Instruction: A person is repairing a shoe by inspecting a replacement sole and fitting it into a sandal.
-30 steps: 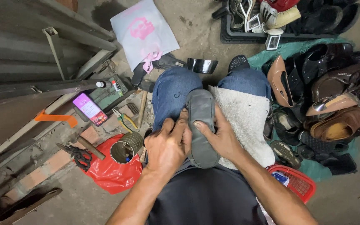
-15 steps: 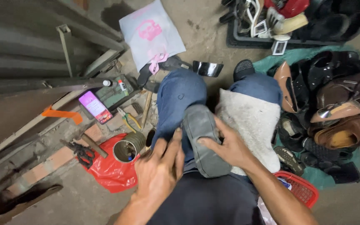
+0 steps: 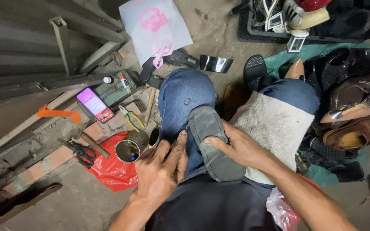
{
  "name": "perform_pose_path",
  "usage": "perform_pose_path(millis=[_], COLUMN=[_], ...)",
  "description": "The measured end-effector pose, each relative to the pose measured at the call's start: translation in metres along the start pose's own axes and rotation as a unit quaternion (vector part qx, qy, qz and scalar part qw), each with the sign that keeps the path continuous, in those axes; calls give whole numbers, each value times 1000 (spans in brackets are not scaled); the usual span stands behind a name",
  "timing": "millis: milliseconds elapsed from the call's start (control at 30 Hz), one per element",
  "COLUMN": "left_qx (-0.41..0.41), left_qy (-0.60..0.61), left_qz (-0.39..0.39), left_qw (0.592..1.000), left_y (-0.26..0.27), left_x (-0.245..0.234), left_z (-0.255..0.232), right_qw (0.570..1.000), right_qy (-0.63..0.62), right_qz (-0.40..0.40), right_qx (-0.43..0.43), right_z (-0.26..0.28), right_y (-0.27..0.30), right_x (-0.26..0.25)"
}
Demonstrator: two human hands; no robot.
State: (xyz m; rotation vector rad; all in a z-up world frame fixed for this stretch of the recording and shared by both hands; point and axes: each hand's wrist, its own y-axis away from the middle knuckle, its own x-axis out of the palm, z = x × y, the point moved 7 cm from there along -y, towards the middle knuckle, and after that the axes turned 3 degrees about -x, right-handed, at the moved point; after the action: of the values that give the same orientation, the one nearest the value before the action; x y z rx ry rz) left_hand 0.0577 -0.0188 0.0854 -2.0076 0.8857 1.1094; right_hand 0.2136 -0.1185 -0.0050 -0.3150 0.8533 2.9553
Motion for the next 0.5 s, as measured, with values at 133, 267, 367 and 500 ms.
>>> perform_pose_path(millis=[133,267,367,500], left_qx=[35,60,70,84], left_qy=[14,13,26,25], left_qz=[13,17,23,16], left_qw=[999,998,997,996], left_y=[-9,-12,-11,-16], left_x=[-8,-10,-8,-11], left_z=[6,9,12,11], right_qw=[999,998,996,995], right_qy=[-8,15,31,33], right_qz=[30,52,67,89], right_qx=[21,27,44,38], right_z=[1,-1,2,12], right_y=[-3,-4,-4,-5], right_x=[-6,-12,-15,-16])
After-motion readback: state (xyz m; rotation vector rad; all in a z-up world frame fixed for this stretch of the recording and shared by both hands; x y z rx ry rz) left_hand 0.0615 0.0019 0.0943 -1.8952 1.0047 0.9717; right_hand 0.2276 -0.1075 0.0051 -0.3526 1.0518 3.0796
